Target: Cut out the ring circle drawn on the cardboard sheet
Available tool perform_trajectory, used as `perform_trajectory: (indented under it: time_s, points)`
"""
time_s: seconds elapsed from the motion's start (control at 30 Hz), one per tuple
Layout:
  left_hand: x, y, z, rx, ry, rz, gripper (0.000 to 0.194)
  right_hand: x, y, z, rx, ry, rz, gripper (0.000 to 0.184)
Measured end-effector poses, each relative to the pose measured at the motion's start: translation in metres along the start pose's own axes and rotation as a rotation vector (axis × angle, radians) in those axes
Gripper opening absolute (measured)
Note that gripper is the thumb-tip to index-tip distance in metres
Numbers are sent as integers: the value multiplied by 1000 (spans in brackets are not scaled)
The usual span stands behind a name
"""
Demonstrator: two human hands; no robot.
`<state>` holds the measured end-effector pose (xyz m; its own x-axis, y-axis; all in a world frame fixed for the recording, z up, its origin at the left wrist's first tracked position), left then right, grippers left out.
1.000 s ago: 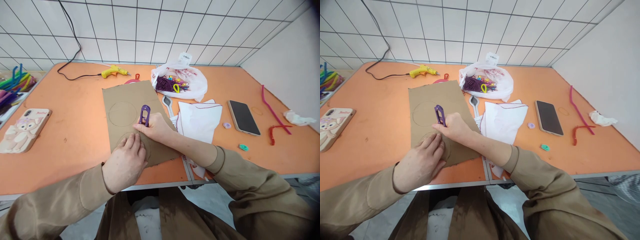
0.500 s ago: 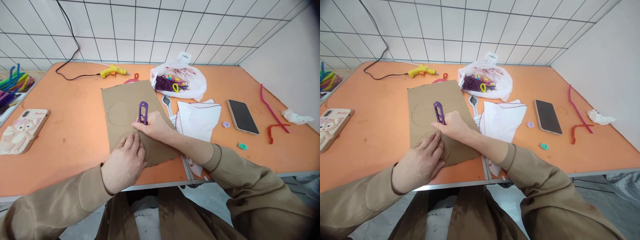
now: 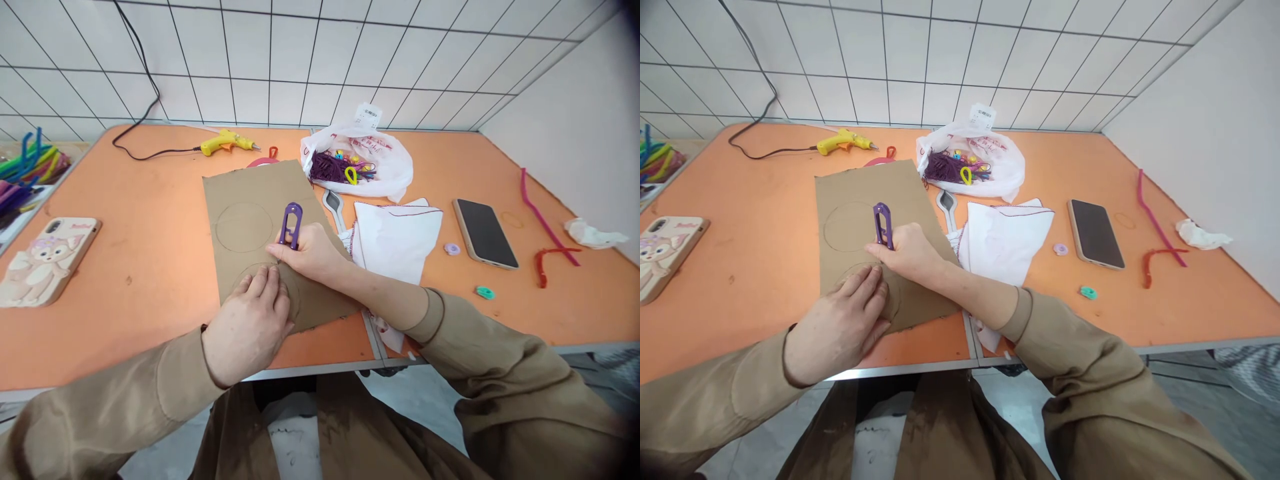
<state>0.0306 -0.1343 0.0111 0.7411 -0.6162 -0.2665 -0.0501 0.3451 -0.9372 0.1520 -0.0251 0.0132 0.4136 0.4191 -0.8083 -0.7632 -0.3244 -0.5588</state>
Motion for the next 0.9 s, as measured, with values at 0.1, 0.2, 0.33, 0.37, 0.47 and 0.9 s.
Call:
perform_trajectory:
  time_s: [0.1, 0.2, 0.33, 0.37, 0.47, 0.9]
  points:
    - [0, 0, 0, -1, 3, 0, 42, 0, 0, -1, 9, -7, 1, 28]
    - [0, 0, 0, 1, 4, -5, 42, 1, 1, -2, 14, -15, -7, 28]
    - [0, -1, 0, 10, 1, -18, 42, 1, 3, -2, 8, -35, -34, 28]
    - [0, -1, 0, 8, 1, -23, 41, 1, 4, -2, 1, -41, -43, 28]
    - [-1, -1, 1, -5, 1, -32, 41, 1, 6, -1, -23, -54, -72, 30]
    - [0, 0, 0, 14, 4, -9, 41, 4, 1, -5, 42, -28, 56, 30]
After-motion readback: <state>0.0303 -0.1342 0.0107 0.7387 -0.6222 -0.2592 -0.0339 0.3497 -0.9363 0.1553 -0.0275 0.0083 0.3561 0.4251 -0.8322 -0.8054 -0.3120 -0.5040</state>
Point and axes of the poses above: each hand's wrist, its own z-axis towards the middle knuckle, its own y-axis out of the palm, x = y × z, the point moved 2 cm from there along z, towards the middle knuckle, and after that the axes turned 8 degrees about z, right-handed, at the moved point
